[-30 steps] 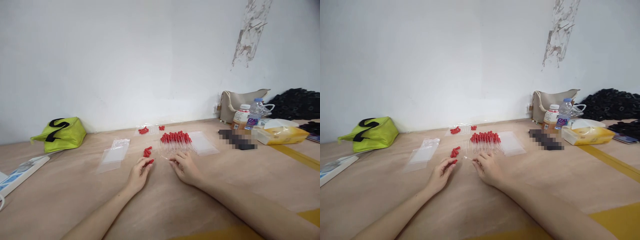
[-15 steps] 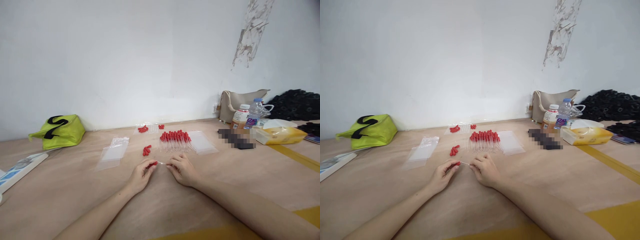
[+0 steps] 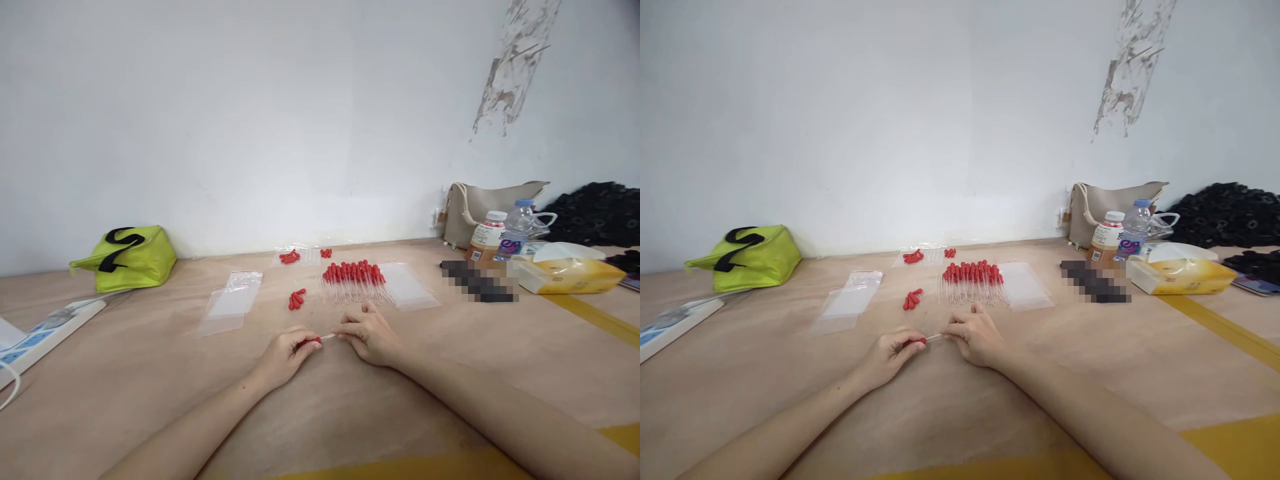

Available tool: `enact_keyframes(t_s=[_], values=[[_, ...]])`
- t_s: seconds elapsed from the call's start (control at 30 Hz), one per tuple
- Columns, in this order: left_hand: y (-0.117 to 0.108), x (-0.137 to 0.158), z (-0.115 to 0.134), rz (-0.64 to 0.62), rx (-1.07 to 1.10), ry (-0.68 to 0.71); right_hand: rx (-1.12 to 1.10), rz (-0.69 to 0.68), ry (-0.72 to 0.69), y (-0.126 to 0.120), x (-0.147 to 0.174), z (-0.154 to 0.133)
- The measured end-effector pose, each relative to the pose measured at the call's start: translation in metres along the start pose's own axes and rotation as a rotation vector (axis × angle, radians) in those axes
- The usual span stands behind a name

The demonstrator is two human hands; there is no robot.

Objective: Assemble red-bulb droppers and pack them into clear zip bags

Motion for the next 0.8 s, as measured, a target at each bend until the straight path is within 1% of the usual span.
enact_keyframes(t_s=[0.13,0.23,0.47,0.7,0.8], values=[[0.000,0.000,0.004,0.001,-0.103,0.009,0.086,0.017,0.008,0.002,0.001,-0.008],[0.001,0.001,0.009,-0.006,-0.133,0.035,0.110,0.012,0.007,0.004,0.002,-0.013],[0.010,0.004,0.023,-0.091,-0.147,0.119,0.137,-0.092,-0.015,0.011,0.002,-0.021],[0.013,0.003,0.022,-0.118,-0.156,0.138,0.111,-0.145,0.029,0.018,-0.002,-0.020],[0.006,0.002,0.013,-0.064,-0.121,0.087,0.080,-0.142,0.068,0.014,-0.004,-0.016]])
Point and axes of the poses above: each hand's wrist, its own x-axis away from the middle knuckle, its own y-axis out of the palm, z = x × y, the point moved 10 cm from there along -x, towards the middle knuckle, and after that the axes turned 9 degrees about -z, right-handed, at the moved point
